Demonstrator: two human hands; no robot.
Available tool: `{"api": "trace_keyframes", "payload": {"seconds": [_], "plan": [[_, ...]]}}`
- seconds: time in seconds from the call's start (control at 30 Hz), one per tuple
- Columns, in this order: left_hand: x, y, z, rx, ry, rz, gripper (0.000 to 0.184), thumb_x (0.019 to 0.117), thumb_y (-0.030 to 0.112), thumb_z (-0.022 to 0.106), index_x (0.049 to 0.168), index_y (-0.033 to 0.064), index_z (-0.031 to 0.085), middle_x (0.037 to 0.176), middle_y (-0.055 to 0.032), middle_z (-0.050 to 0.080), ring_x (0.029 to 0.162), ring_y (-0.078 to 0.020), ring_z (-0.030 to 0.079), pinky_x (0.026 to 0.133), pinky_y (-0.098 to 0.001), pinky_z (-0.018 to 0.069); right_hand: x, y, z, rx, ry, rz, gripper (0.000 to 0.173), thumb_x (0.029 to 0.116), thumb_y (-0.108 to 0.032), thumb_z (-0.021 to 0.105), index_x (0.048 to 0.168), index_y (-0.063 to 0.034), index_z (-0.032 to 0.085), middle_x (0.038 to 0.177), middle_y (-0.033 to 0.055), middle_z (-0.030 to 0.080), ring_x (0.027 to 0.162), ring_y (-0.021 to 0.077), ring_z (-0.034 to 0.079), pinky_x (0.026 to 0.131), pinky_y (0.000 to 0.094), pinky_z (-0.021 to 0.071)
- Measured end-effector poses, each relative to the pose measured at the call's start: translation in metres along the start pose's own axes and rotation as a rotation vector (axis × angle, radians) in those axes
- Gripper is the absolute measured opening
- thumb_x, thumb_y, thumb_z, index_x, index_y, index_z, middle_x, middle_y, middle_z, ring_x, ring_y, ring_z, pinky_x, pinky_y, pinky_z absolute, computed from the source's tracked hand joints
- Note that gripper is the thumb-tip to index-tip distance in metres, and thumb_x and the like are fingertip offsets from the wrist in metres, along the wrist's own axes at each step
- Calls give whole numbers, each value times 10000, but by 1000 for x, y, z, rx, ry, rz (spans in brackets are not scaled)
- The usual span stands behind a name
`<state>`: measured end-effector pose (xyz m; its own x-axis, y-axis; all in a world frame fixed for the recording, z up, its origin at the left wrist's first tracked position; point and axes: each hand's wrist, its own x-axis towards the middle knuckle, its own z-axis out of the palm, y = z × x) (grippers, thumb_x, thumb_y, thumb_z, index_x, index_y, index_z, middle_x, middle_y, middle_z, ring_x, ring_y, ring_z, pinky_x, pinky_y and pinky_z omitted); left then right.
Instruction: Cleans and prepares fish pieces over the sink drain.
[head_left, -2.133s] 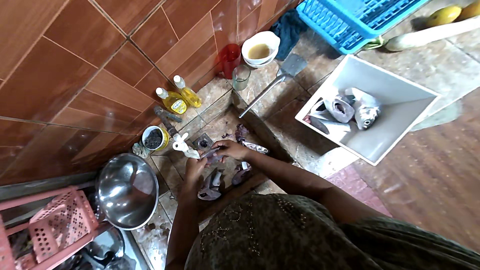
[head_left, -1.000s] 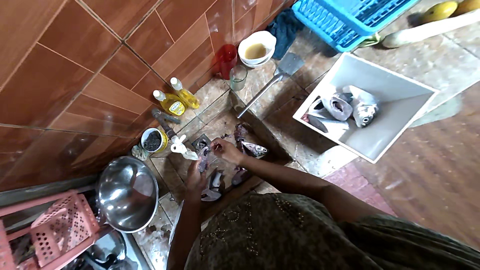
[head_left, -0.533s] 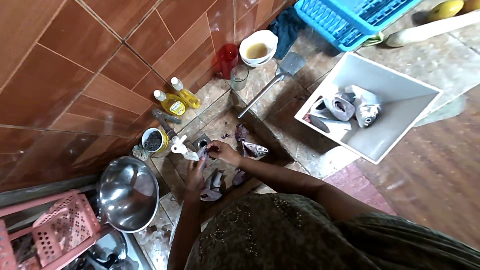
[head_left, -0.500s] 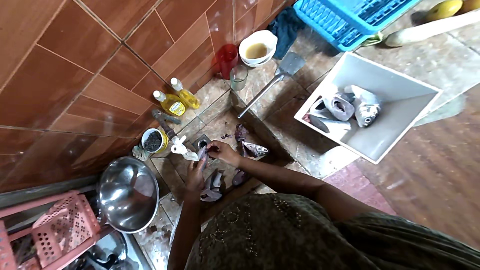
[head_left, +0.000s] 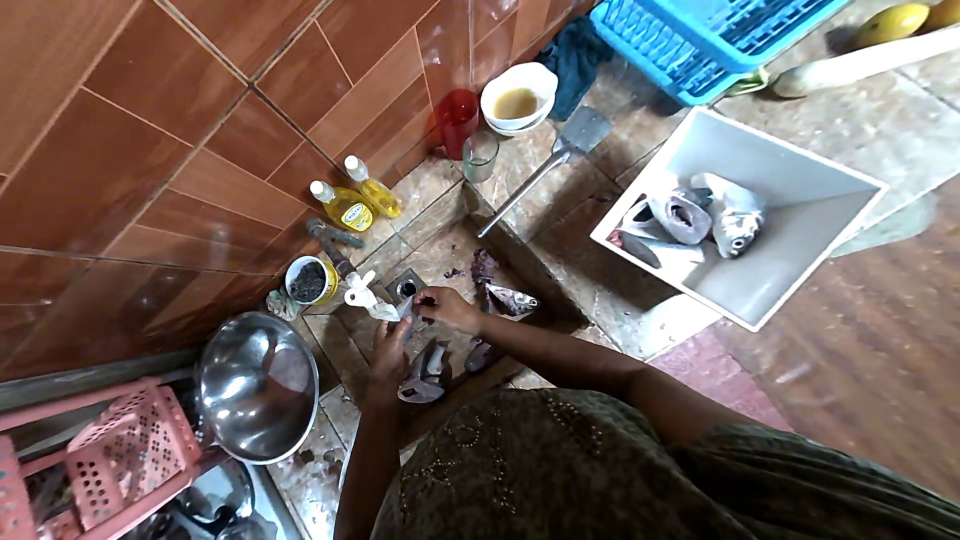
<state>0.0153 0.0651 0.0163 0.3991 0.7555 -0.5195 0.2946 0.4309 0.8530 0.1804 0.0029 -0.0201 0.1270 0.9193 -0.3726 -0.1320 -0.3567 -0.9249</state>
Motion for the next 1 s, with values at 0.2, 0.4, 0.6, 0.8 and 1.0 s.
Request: {"api": "trace_keyframes", "payload": {"seconds": [0.2,0.4,0.6,0.8,1.0], "plan": [[-3,5,0,-79,34,-59,290,1004,89,610,1262,-37,568,1078,-148,664,861,-203,663,773,-363,589,-3,3,-10,237,-5,33,191,985,-87,656,1130,36,647,946,106,678,725,135,659,710,305,590],[-1,4,-4,-173,3,-69,222,1022,56,536,1215,-46,577,1011,-131,672,807,-184,667,720,-340,589,-16,-2,-40,453,29,64,79,970,8,615,1048,14,632,837,47,678,681,116,658,676,289,590],[1,-2,-6,-271,-22,-91,176,1000,45,504,1145,-15,584,964,-117,662,768,-183,656,682,-333,583,-25,13,-103,-542,151,131,359,913,-67,702,1271,-52,679,1302,160,648,1128,310,650,941,526,551],[5,-7,-4,-30,-48,14,280,959,8,623,1223,-70,571,1023,-146,664,829,-179,667,759,-333,593,-19,5,-61,-302,62,177,443,1049,-319,582,1420,-77,574,1291,165,664,1055,300,701,909,496,583],[6,-12,-32,689,-23,290,523,825,130,823,1287,-31,638,1438,-252,522,1326,-320,535,1109,-444,471,15,-16,41,423,-34,344,443,1031,-341,609,1401,-113,524,1050,146,655,775,210,648,681,373,566]]}}
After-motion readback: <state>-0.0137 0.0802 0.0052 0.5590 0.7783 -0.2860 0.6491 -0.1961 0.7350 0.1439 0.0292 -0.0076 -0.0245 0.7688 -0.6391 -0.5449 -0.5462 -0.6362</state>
